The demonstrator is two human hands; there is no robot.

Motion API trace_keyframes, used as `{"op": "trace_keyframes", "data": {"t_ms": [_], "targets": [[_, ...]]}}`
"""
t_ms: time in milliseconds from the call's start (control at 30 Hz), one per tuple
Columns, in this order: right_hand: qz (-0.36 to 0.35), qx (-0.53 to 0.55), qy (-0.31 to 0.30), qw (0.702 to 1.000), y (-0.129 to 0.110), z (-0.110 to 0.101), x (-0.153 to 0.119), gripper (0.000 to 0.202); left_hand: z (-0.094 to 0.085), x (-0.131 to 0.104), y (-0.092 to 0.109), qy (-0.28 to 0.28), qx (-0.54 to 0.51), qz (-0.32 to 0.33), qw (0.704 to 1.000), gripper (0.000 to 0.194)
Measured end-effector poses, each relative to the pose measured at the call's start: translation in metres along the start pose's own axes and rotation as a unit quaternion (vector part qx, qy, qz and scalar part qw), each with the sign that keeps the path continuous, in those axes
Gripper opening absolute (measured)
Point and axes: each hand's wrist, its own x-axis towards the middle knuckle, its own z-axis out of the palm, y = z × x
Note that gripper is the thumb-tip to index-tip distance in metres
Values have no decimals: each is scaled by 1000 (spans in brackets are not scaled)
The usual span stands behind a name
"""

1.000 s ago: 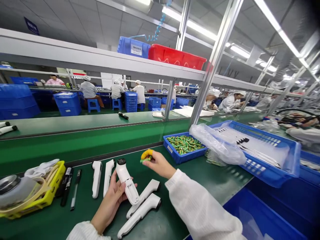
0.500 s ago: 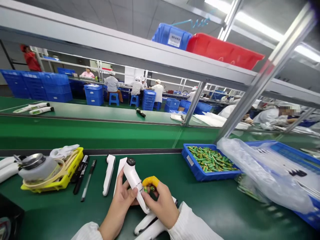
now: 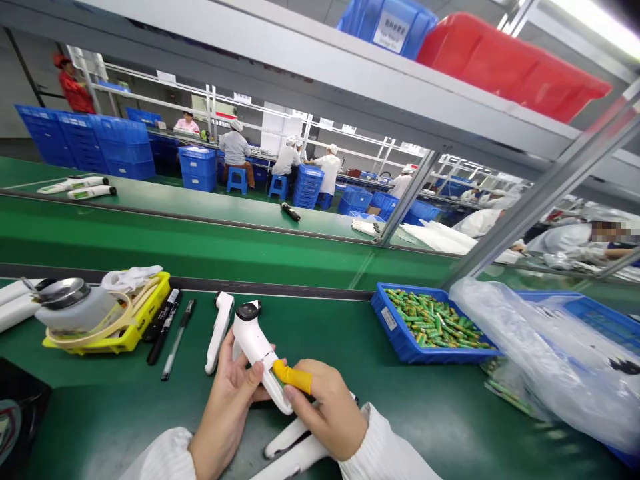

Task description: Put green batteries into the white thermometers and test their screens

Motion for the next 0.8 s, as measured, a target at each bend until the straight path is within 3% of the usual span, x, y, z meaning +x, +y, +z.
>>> {"op": "trace_keyframes", "data": {"t_ms": [100, 200, 267, 367, 433, 600, 700, 800], "targets": [[5, 32, 16, 999, -1, 0, -2, 25, -4, 4, 3, -2, 6, -3, 1000, 98], [52, 178, 78, 979, 1, 0, -4, 23, -4, 6, 5, -30, 29, 34, 999, 97], [88, 317, 115, 937, 2, -1, -3, 18, -3, 6, 5, -48, 37, 50, 997, 98], [102, 486, 93, 863, 1, 0, -1, 27, -2, 5, 4, -58, 36, 49, 996, 96], [106, 517, 63, 847, -1, 2, -1, 30, -2, 5, 1, -61, 36, 47, 996, 92], [131, 436, 51, 889, -6, 7, -4, 26, -3, 6, -4, -54, 28, 57, 997, 91], [118, 352, 74, 925, -5, 6, -5, 22, -4, 7, -3, -47, 19, 58, 997, 91], [103, 314, 63, 942, -3, 5, -4, 19, -4, 7, -1, -53, 14, 58, 997, 94]]}}
